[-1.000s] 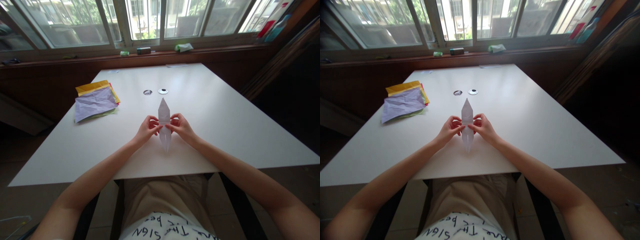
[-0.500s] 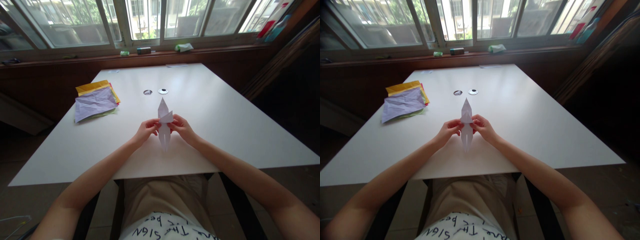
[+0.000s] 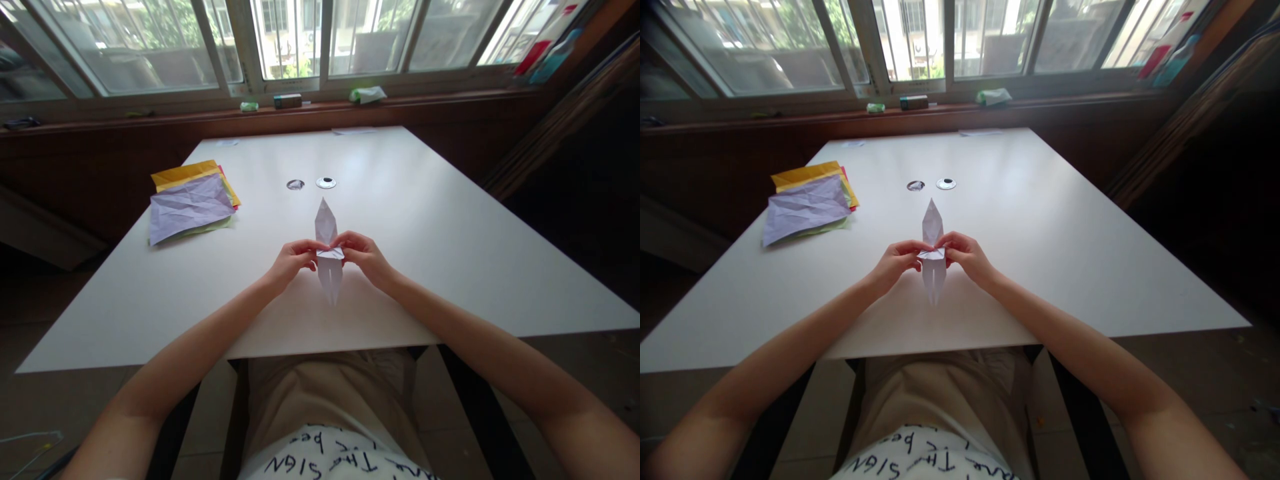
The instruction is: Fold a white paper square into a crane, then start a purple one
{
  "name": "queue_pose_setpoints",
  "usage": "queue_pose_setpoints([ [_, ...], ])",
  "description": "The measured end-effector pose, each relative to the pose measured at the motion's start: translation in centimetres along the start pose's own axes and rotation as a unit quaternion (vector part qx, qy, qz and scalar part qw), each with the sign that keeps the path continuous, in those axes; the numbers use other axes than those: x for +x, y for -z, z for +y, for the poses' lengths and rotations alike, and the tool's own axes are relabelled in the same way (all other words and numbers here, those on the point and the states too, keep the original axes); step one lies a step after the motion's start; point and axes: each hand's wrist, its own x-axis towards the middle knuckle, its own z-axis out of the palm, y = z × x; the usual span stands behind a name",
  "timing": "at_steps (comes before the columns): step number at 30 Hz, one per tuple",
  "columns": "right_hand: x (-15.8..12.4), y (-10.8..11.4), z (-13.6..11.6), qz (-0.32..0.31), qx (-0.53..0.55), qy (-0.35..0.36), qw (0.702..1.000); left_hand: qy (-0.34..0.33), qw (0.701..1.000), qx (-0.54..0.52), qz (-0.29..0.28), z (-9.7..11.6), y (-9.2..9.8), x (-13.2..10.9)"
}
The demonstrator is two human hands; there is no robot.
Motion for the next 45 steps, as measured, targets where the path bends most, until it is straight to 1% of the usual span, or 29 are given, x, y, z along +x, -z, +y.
queue_pose_setpoints([
  [11,0.0,0.3,0.3,-0.008,0.013,-0.006,1.000,-0.001,1.000,0.001,0.020,-0.2,0.0,0.1],
  [18,-0.1,0.0,0.0,-0.013,-0.002,0.004,1.000,-0.004,1.000,0.007,0.021,-0.3,0.1,0.2],
  [27,0.0,-0.1,-0.2,-0.013,-0.013,0.012,1.000,-0.003,0.999,0.022,0.027,0.1,-0.1,0.1],
  [31,0.0,-0.2,-0.3,-0.012,-0.014,0.014,1.000,-0.007,0.999,0.029,0.023,0.1,0.0,0.0],
  [36,0.0,-0.1,-0.1,-0.007,-0.026,0.017,0.999,-0.023,0.999,0.026,0.005,0.3,0.0,0.0],
  [40,0.0,-0.1,0.3,0.001,-0.055,0.042,0.998,-0.046,0.997,0.056,0.007,0.6,-0.2,-0.2],
  [45,-0.4,-0.1,0.4,0.016,-0.133,0.103,0.986,-0.090,0.993,0.081,0.001,0.8,-0.3,-0.4],
])
